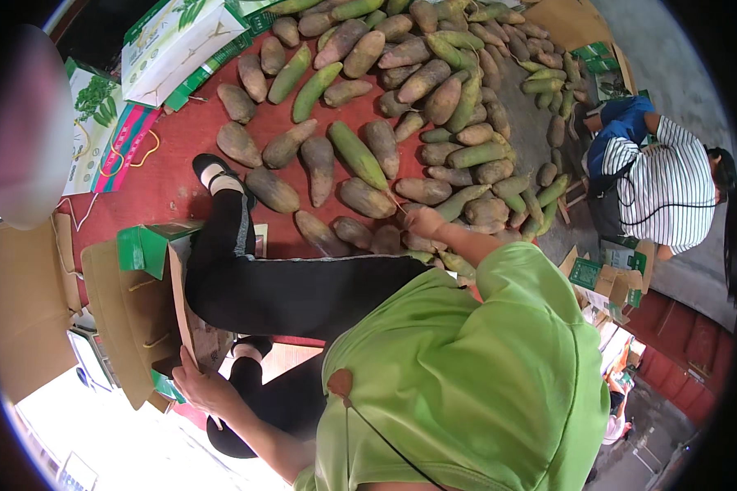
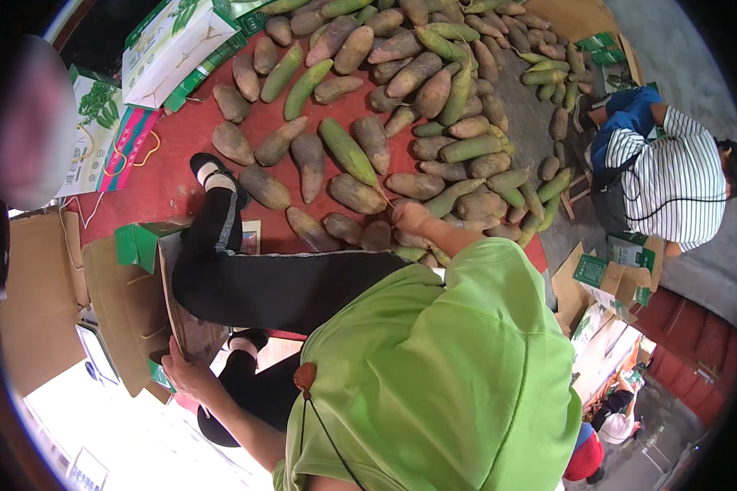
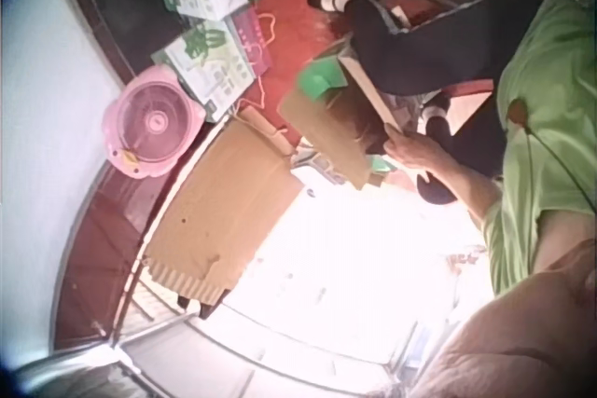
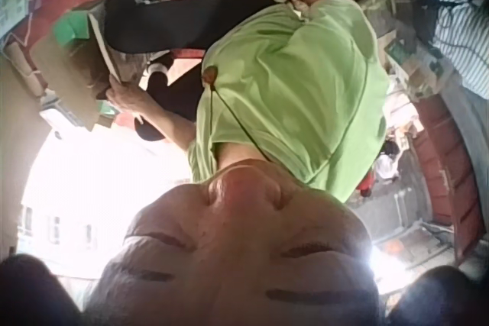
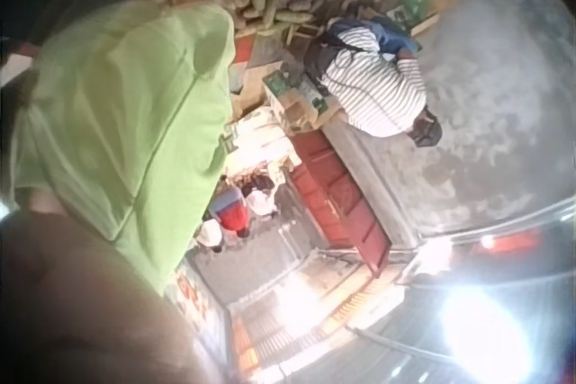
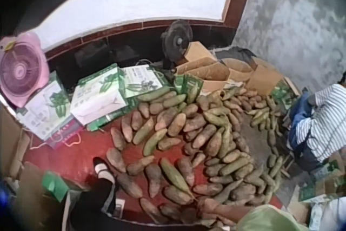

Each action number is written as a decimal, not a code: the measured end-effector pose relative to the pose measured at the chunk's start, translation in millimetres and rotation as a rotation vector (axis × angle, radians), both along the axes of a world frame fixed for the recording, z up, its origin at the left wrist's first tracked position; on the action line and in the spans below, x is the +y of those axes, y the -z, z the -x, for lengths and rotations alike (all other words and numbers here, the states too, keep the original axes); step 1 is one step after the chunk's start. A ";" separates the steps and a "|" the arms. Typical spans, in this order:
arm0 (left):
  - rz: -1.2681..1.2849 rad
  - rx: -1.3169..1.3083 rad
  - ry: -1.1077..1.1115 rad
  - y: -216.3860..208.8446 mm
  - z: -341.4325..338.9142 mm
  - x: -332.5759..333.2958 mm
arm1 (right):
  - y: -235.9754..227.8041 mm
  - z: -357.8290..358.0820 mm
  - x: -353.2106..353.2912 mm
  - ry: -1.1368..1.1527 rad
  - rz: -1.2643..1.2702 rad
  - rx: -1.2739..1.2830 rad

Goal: Sorting and packing long green produce into cardboard boxes.

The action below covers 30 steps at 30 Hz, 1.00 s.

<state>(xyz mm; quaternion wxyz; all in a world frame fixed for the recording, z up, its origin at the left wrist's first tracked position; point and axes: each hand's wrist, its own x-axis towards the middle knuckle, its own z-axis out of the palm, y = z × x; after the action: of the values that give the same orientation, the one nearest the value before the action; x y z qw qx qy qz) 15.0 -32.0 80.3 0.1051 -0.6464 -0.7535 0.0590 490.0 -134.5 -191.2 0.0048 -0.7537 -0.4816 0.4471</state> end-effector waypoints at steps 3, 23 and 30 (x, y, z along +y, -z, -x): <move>-0.004 -0.074 0.051 -2.1 6.5 -2.7 | -15.3 -23.7 -0.1 0.077 0.019 -0.088; -0.063 -0.200 -0.062 -0.9 18.3 -20.6 | 22.8 0.6 57.7 0.330 -0.035 -0.141; -0.085 -0.213 -0.056 10.2 13.9 -14.7 | 86.6 -19.2 42.9 0.301 0.048 -0.287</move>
<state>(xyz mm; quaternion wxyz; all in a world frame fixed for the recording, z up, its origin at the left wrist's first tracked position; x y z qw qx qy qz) 1.1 -46.6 70.1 0.0498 -0.6227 -0.7799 -0.0392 509.2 -91.6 -277.8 -0.0152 -0.8730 -0.3486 0.3407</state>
